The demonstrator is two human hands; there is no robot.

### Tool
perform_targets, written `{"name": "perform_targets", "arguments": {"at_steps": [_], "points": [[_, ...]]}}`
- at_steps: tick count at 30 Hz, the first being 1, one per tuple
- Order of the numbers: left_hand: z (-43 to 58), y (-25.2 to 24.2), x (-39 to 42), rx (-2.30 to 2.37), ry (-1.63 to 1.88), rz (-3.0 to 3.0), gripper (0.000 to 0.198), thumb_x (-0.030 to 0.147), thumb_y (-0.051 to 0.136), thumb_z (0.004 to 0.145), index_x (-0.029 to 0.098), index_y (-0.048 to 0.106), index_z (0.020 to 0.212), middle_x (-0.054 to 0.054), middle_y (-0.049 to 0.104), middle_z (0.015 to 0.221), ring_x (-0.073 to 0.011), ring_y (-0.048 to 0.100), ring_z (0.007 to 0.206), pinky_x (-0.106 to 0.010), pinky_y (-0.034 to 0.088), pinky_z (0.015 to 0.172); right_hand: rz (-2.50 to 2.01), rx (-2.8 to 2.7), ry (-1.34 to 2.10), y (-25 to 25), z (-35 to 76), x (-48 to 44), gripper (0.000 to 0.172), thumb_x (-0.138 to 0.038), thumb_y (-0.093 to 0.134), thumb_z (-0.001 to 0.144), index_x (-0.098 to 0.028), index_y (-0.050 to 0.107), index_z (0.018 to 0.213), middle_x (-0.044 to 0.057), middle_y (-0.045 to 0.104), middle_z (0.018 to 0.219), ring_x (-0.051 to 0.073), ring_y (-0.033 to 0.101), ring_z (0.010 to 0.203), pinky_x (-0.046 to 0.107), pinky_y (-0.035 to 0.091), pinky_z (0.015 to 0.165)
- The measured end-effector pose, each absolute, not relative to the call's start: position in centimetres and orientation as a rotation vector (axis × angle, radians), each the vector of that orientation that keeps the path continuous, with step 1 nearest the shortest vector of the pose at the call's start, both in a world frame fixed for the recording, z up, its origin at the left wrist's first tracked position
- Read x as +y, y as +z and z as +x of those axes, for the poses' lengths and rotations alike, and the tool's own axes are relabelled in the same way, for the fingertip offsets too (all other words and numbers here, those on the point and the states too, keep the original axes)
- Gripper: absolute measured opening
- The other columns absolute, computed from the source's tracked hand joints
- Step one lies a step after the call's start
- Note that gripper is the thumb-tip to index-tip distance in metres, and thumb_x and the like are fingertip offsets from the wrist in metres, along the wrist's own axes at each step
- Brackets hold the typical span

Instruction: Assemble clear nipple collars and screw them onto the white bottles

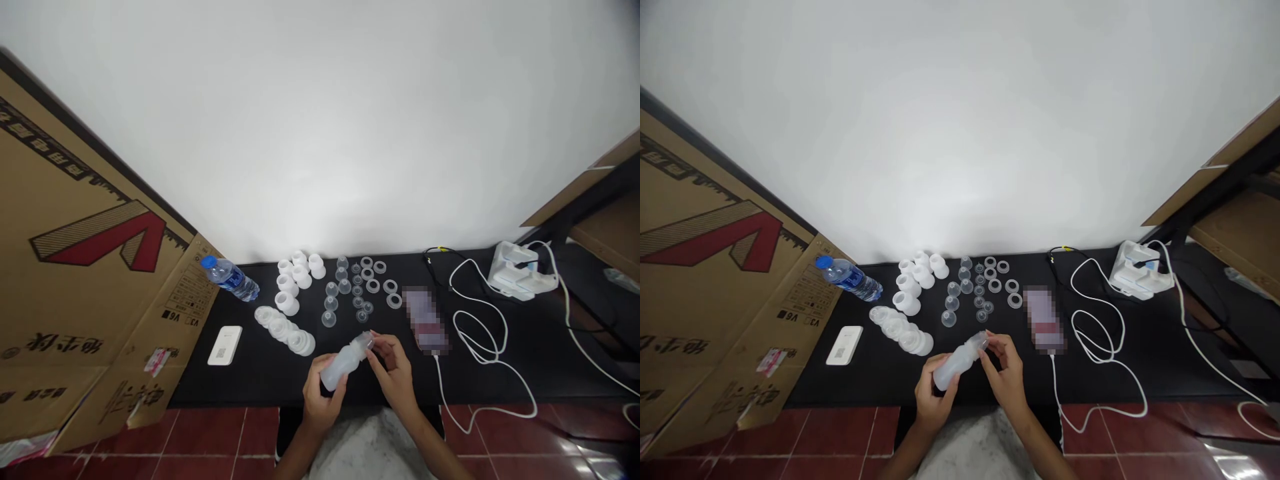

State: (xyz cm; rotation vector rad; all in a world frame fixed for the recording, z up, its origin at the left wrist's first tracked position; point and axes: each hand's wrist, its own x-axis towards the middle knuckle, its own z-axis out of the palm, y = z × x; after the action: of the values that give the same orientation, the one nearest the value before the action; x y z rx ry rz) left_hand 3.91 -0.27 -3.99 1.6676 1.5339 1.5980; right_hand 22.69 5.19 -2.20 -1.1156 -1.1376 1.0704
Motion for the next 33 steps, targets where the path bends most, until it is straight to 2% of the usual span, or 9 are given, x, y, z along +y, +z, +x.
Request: {"name": "perform_targets", "arguments": {"at_steps": [7, 15, 19, 21, 24, 26, 30, 33], "points": [[4.2, -4.0, -0.4, 1.577, 1.597, 1.73, 0.031, 0.022, 0.076, 0.095, 0.02, 0.069, 0.125, -0.014, 0.08, 0.115, -0.0301, 0.08, 0.107, -0.043, 0.068, 0.09, -1.172, -1.192, 1.065, -1.6, 23.1, 4.6, 0.023, -0.042, 0.08, 0.097, -0.023, 0.07, 0.105, 0.011, 0.078, 0.109, 0.032, 0.075, 0.12, 0.047, 0.061, 0.104], [4.0, -4.0, -0.6, 1.539, 1.575, 1.791, 0.034, 0.015, 0.073, 0.096, 0.021, 0.068, 0.129, -0.013, 0.081, 0.116, -0.0287, 0.081, 0.106, -0.04, 0.068, 0.092, -1.167, -1.233, 1.061, -1.2, 22.7, 4.7, 0.021, -0.042, 0.079, 0.098, -0.024, 0.067, 0.101, 0.007, 0.075, 0.104, 0.031, 0.075, 0.117, 0.045, 0.061, 0.102], [4.3, -3.9, -0.4, 1.559, 1.624, 1.765, 0.035, 0.014, 0.071, 0.097, 0.021, 0.067, 0.131, -0.013, 0.079, 0.118, -0.0279, 0.08, 0.107, -0.039, 0.067, 0.092, -1.14, -1.263, 1.049, -1.0, 21.8, 5.3, 0.024, -0.036, 0.086, 0.093, -0.024, 0.067, 0.1, 0.006, 0.072, 0.102, 0.03, 0.073, 0.12, 0.044, 0.06, 0.104], [4.4, -4.0, -0.3, 1.568, 1.663, 1.736, 0.034, 0.016, 0.069, 0.099, 0.02, 0.065, 0.132, -0.014, 0.078, 0.12, -0.0279, 0.079, 0.11, -0.04, 0.067, 0.092, -1.089, -1.227, 1.098, -0.8, 21.0, 5.4, 0.029, -0.033, 0.089, 0.09, -0.025, 0.067, 0.108, 0.007, 0.072, 0.112, 0.029, 0.072, 0.123, 0.043, 0.06, 0.105], [4.5, -4.4, -0.3, 1.582, 1.744, 1.701, 0.035, 0.019, 0.067, 0.101, 0.019, 0.062, 0.136, -0.016, 0.075, 0.124, -0.0284, 0.077, 0.115, -0.042, 0.067, 0.094, -1.0, -1.06, 1.266, -0.3, 19.8, 5.4, 0.059, -0.033, 0.092, 0.086, -0.03, 0.06, 0.136, 0.012, 0.067, 0.14, 0.027, 0.074, 0.118, 0.042, 0.063, 0.099], [4.5, -4.8, -0.4, 1.567, 1.751, 1.704, 0.036, 0.02, 0.066, 0.102, 0.02, 0.06, 0.137, -0.016, 0.073, 0.127, -0.0288, 0.075, 0.118, -0.044, 0.066, 0.096, -0.986, -0.98, 1.4, 0.1, 19.5, 5.3, 0.071, -0.038, 0.092, 0.087, -0.033, 0.056, 0.147, 0.014, 0.065, 0.15, 0.028, 0.075, 0.119, 0.044, 0.063, 0.1], [4.4, -5.3, -0.8, 1.507, 1.651, 1.745, 0.036, 0.021, 0.064, 0.104, 0.021, 0.057, 0.139, -0.016, 0.071, 0.131, -0.0282, 0.074, 0.121, -0.044, 0.065, 0.1, -1.061, -1.03, 1.567, 0.7, 20.6, 5.4, 0.051, -0.045, 0.088, 0.09, -0.025, 0.071, 0.134, 0.014, 0.079, 0.131, 0.031, 0.076, 0.117, 0.045, 0.059, 0.105], [4.4, -5.2, -1.0, 1.494, 1.584, 1.74, 0.035, 0.022, 0.061, 0.106, 0.022, 0.055, 0.141, -0.015, 0.071, 0.129, -0.027, 0.074, 0.119, -0.042, 0.066, 0.098, -1.122, -1.074, 1.538, 1.0, 21.3, 5.5, 0.045, -0.044, 0.091, 0.086, -0.022, 0.075, 0.122, 0.011, 0.082, 0.117, 0.03, 0.077, 0.107, 0.042, 0.06, 0.099]]}}
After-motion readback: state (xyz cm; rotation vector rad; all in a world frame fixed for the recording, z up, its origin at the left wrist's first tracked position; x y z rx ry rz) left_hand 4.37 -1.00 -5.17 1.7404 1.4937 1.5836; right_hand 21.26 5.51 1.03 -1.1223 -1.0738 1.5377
